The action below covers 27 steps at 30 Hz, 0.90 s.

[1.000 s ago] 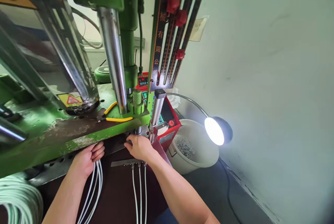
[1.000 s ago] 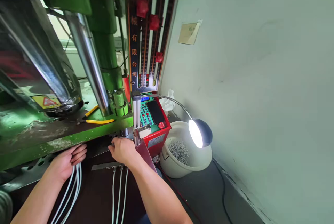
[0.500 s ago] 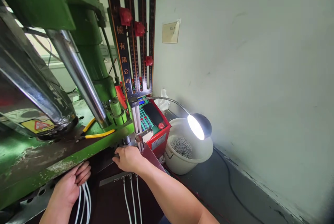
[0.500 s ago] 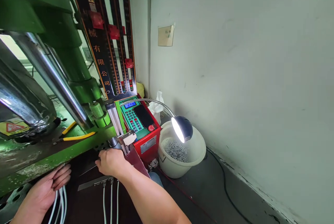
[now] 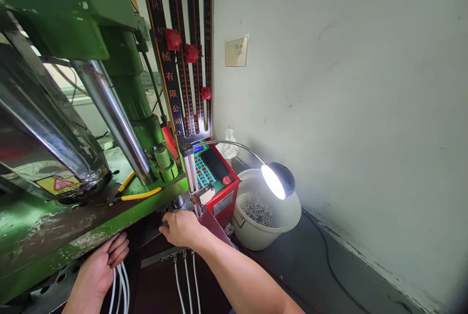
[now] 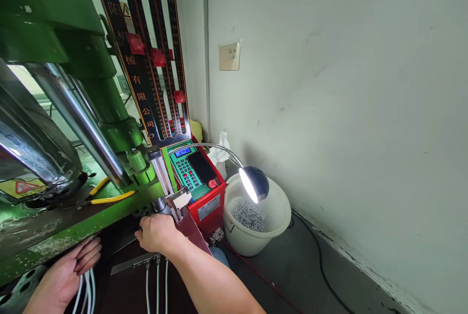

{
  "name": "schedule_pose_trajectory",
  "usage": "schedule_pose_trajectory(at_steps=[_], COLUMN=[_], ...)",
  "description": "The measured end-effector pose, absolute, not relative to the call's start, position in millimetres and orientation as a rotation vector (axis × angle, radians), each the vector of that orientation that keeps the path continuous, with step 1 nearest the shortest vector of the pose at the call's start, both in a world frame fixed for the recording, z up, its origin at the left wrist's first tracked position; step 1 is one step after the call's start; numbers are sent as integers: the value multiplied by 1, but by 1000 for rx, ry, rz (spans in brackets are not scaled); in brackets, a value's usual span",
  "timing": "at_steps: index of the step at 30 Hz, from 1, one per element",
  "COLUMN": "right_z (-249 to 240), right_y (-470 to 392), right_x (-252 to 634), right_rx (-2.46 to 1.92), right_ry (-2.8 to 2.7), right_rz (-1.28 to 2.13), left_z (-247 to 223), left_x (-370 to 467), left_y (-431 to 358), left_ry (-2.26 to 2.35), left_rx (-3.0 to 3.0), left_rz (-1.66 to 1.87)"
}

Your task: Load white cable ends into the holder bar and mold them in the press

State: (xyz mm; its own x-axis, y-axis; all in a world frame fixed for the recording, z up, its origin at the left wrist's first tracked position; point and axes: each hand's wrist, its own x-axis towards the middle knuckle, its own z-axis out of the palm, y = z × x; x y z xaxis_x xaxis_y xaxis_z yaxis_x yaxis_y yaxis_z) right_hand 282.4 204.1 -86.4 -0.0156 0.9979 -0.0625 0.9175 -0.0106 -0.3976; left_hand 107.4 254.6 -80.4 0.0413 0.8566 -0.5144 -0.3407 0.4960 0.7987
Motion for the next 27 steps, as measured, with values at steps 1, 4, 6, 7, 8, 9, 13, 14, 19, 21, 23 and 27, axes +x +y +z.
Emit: schedule_pose_trajectory(at_steps=[1, 4, 6, 7, 8, 9, 13, 14, 19, 21, 23, 27], right_z=[-86, -87, -88, -89, -90, -90, -89, -87, -85, -84, -83, -77], right_y=[204, 204, 203, 203, 203, 202, 202, 201, 196, 196, 201, 229], right_x=[282, 282, 281, 281, 281, 281, 280, 280, 281, 281, 280, 270], right_rx=[-2021, -2031, -2037, -2039, -2039, -2039, -2040, -2036, -1987, -1973, -1956, -1929], right_ry=[-2020, -2012, -2006, -2002, -1997, -1990, -1944, -1934, -1928, -1932, -1940, -1946], right_rz=[484, 481, 479, 478, 477, 476, 464, 460, 441, 430, 419, 377], left_z=[-81, -81, -81, -81, -81, -80, -79, -79, -87, -94, -101, -114], left_x=[107, 107, 108, 109, 110, 110, 109, 108, 102, 99, 97, 94], left_y=[255, 254, 253, 252, 251, 250, 250, 251, 251, 251, 253, 258], left_ry=[1202, 1206, 1194, 1181, 1165, 1148, 1090, 1071, 963, 909, 854, 760], left_rx=[540, 533, 532, 533, 537, 541, 558, 562, 532, 503, 474, 441], left_rz=[993, 1009, 1018, 1018, 1017, 1012, 985, 977, 967, 966, 964, 962])
